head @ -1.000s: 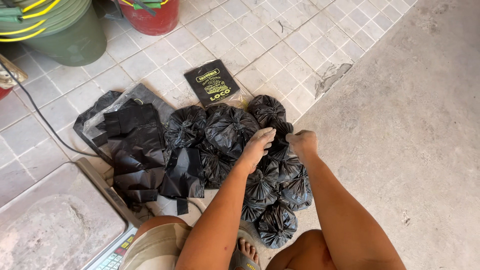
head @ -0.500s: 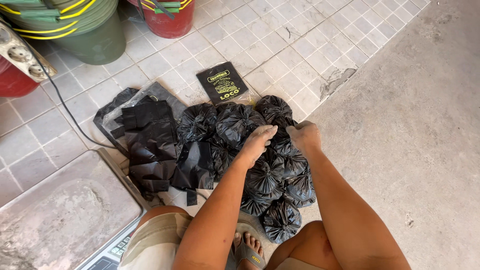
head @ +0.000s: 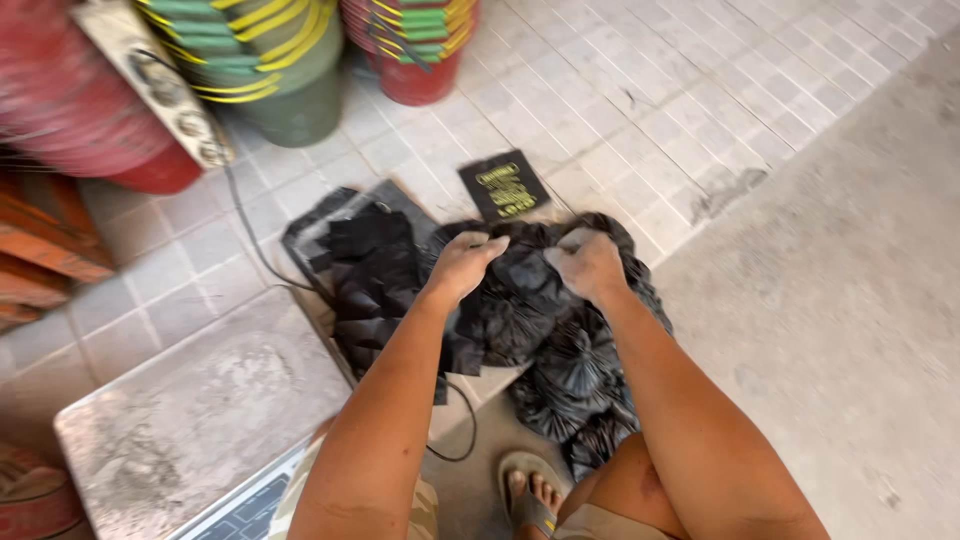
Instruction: The person scoops a grey powder from a large sack into a black plastic bag using a scoop. They place the bag on a digital scale to weigh it, then tie the bag closed. The person repeats this process, filling and weighing multiple bags.
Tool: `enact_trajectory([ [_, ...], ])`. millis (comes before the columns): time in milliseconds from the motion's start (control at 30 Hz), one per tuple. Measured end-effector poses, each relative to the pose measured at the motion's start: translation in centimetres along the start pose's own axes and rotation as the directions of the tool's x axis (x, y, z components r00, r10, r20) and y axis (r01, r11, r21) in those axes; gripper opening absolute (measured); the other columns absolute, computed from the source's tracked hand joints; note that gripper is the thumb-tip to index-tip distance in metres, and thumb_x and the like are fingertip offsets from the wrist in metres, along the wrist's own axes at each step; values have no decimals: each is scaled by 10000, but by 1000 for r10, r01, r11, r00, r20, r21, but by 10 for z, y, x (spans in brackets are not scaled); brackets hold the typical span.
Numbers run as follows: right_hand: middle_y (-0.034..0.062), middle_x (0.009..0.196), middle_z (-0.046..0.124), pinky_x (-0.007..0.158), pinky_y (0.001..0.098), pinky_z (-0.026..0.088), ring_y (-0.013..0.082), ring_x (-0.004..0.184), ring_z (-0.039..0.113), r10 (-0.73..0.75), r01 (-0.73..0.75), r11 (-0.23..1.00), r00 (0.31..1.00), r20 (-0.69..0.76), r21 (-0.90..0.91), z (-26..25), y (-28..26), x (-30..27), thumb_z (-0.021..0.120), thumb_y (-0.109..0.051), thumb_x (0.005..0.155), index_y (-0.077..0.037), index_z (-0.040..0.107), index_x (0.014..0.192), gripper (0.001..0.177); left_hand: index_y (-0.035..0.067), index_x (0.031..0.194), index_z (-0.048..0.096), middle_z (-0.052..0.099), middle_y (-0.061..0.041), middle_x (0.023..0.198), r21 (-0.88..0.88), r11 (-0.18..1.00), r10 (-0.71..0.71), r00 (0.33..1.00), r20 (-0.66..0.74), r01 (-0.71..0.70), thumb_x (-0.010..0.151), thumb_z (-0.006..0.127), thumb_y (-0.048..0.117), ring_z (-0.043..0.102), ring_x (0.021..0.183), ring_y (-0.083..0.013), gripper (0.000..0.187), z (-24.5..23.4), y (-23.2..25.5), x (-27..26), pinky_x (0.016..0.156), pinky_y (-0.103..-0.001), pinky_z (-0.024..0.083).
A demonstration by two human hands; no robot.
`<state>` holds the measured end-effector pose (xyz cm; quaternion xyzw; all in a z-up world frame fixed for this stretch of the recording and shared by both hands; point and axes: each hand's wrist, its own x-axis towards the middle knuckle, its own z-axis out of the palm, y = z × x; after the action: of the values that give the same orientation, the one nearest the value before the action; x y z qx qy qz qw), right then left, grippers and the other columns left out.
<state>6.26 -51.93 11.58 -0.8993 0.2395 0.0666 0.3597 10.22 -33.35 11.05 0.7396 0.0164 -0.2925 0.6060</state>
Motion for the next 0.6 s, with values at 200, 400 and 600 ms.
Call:
enact_trajectory([
  [200, 176, 999, 613, 800, 468, 497, 358, 1016, 568, -151, 149, 988, 985, 87, 29, 36, -62, -4, 589, -305, 808, -30, 598, 1117, 414, 74, 1183, 549, 593, -150, 1094, -54, 999, -4, 983, -183, -6, 788, 627, 428, 531, 1105, -303, 536, -46, -31, 9, 922, -413, 423],
  [400, 74, 934, 671, 809, 379, 508, 253, 973, 607, -225, 227, 973, 973, 59, -37, 106, -104, 13, 640, -447, 672, -208, 680, 967, 382, 138, 1193, 557, 634, -78, 1000, 27, 1000, 2, 960, -280, 6, 754, 630, 487, 569, 1051, -237, 566, -100, -11, -45, 885, -371, 451],
  [600, 181, 1278, 373, 920, 498, 437, 382, 1230, 341, -64, 288, 742, 929, 363, -606, 144, -99, -9, 484, -224, 829, -130, 430, 1252, 437, 87, 1256, 454, 583, -128, 1159, 344, 932, -30, 971, -238, 113, 834, 492, 475, 503, 1161, -254, 574, -141, -45, -40, 980, -374, 406],
])
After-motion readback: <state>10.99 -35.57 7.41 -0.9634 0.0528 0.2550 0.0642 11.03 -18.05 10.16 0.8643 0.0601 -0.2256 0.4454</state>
